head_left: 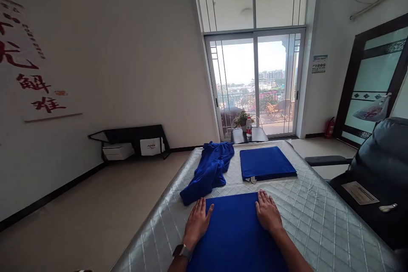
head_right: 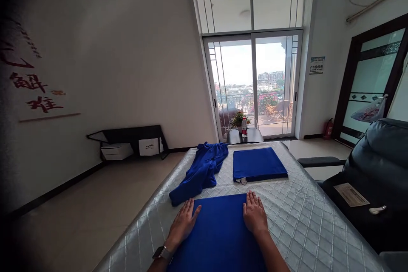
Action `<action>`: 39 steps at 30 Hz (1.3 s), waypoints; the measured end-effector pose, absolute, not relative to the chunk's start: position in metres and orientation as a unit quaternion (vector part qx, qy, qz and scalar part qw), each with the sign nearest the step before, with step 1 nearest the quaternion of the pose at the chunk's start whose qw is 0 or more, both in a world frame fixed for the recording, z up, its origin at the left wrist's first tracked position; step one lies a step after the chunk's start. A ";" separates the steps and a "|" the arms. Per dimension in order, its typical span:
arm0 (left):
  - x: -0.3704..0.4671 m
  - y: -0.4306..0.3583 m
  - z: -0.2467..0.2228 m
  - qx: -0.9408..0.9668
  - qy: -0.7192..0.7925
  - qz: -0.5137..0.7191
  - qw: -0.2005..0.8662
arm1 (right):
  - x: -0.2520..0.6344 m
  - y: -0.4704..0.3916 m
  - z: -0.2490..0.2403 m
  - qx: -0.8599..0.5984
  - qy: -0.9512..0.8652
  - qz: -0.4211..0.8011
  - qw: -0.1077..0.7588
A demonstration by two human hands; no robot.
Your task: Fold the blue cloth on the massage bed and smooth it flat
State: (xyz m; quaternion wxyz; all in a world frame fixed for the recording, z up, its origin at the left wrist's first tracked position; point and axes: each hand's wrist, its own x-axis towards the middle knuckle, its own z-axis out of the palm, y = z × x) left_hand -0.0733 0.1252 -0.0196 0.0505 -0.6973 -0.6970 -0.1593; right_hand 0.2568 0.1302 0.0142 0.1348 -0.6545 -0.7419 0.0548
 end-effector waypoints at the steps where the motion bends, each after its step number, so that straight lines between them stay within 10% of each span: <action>1: -0.074 0.125 -0.020 -0.700 -0.695 -0.158 0.049 | 0.257 0.130 0.014 -0.654 -0.742 0.058 0.136; 39: -0.068 0.112 0.000 -0.686 -0.707 -0.167 0.027 | 0.256 0.129 0.021 -0.651 -0.749 0.060 0.106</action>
